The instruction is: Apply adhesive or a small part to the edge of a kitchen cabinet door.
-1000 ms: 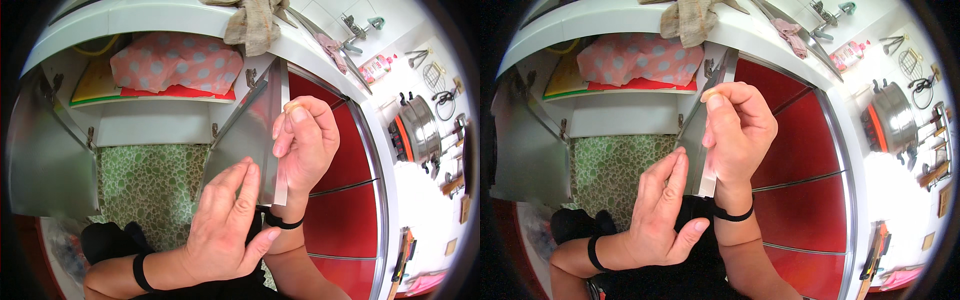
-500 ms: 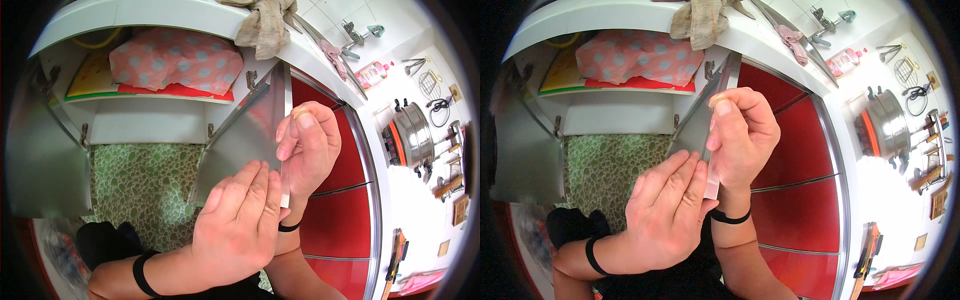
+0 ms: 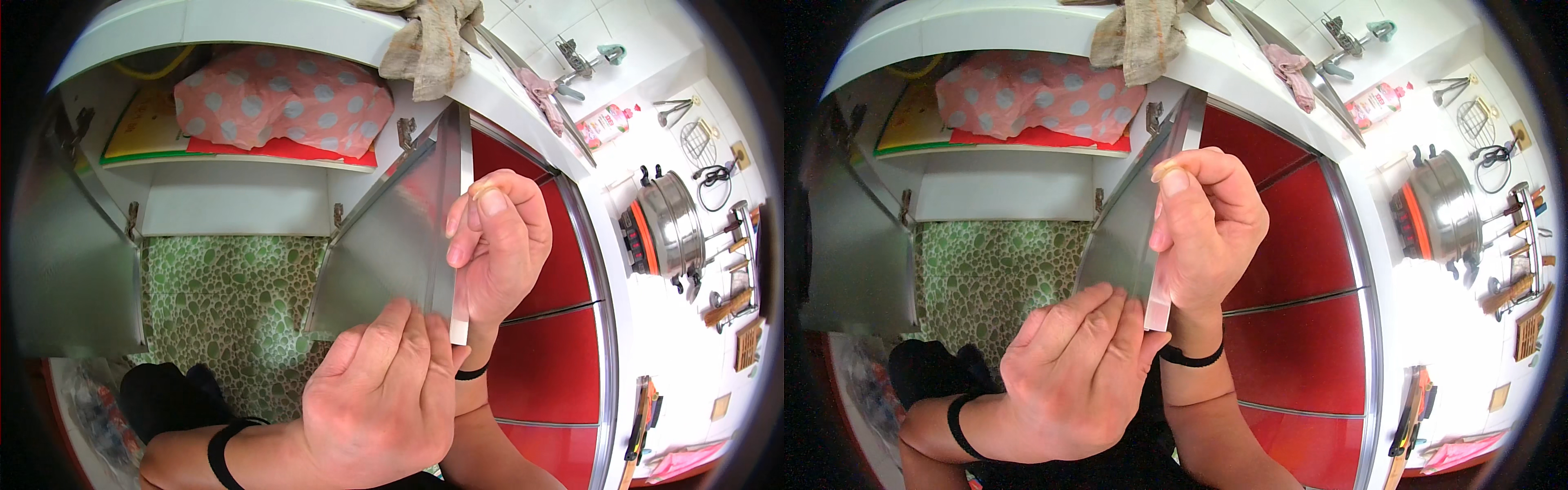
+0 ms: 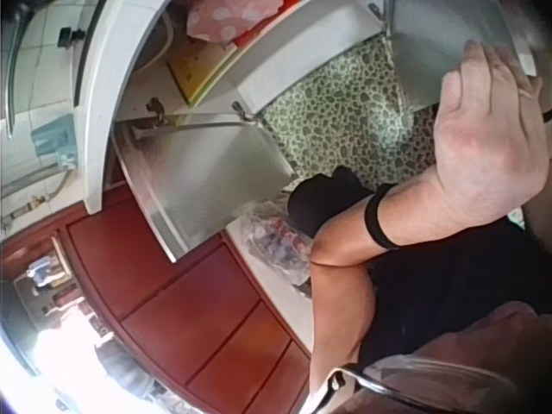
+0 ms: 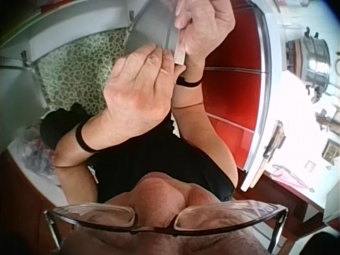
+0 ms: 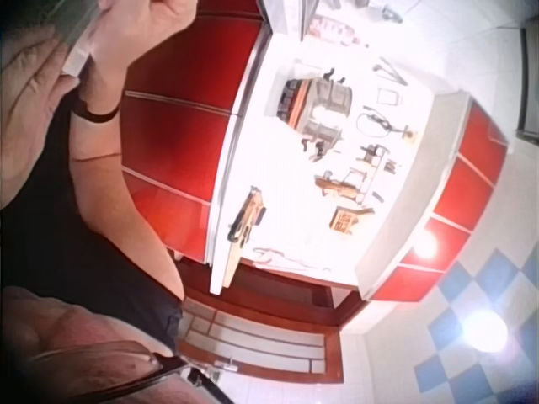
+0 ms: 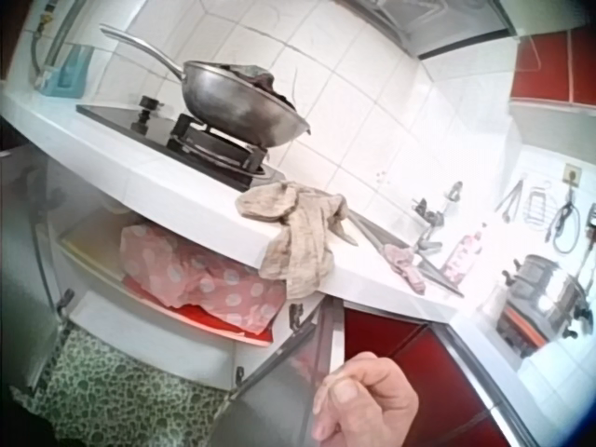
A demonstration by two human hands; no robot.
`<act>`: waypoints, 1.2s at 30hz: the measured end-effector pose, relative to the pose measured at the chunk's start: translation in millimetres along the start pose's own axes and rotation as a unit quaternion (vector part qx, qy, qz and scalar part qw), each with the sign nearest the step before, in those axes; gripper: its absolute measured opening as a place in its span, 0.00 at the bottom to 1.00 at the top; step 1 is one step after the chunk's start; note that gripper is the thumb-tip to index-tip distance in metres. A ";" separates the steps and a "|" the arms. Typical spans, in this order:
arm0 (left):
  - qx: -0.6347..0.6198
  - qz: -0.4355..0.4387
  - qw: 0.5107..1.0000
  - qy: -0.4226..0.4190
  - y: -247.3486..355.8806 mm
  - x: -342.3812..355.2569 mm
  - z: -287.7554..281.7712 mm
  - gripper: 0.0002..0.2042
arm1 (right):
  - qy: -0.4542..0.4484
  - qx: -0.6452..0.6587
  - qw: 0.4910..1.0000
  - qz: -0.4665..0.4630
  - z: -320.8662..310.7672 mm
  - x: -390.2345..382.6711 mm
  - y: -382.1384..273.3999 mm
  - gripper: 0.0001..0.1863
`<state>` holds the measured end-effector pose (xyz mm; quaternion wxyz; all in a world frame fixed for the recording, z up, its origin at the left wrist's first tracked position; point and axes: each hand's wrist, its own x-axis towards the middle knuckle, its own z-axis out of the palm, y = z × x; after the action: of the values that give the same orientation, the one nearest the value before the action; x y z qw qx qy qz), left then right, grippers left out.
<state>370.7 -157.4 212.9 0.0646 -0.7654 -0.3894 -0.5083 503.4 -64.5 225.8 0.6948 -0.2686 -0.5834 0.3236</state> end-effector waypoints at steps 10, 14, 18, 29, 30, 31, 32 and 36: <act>-0.173 -0.043 0.982 -0.066 -28.4 -39.2 -14.0 0.19 | 0.016 -0.018 1.000 0.016 12.0 -0.4 -2.8 0.02; -0.160 -0.096 0.978 -0.094 -60.6 -56.1 -6.6 0.22 | 0.014 -0.029 0.999 0.013 15.9 -0.2 -1.3 0.03; -0.143 -0.246 0.943 -0.173 -71.3 -68.9 7.9 0.17 | 0.018 -0.034 0.999 0.017 10.7 0.4 -0.3 0.02; -0.063 -0.290 0.909 -0.293 -98.7 -97.2 27.1 0.17 | 0.089 -0.096 0.991 0.036 20.4 -2.4 -2.2 0.03; -0.069 -0.293 0.914 -0.271 -104.5 -101.4 35.6 0.16 | 0.089 -0.103 0.990 0.041 16.5 -2.3 -3.7 0.04; -0.063 -0.282 0.919 -0.268 -112.2 -112.5 47.5 0.13 | 0.080 -0.097 0.992 0.027 16.4 -2.6 -2.4 0.05; -0.070 -0.307 0.902 -0.296 -119.3 -109.9 43.9 0.09 | 0.073 -0.086 0.994 0.012 19.6 -3.6 2.4 0.06; -0.093 -0.310 0.868 -0.377 -132.3 -85.7 38.4 0.14 | 0.051 -0.133 0.990 -0.023 25.1 -0.7 -5.7 0.10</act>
<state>295.7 -92.8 84.3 -0.3196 -0.7414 -0.5520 -0.2088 479.5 -68.8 234.0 0.6894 -0.3609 -0.5909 0.2128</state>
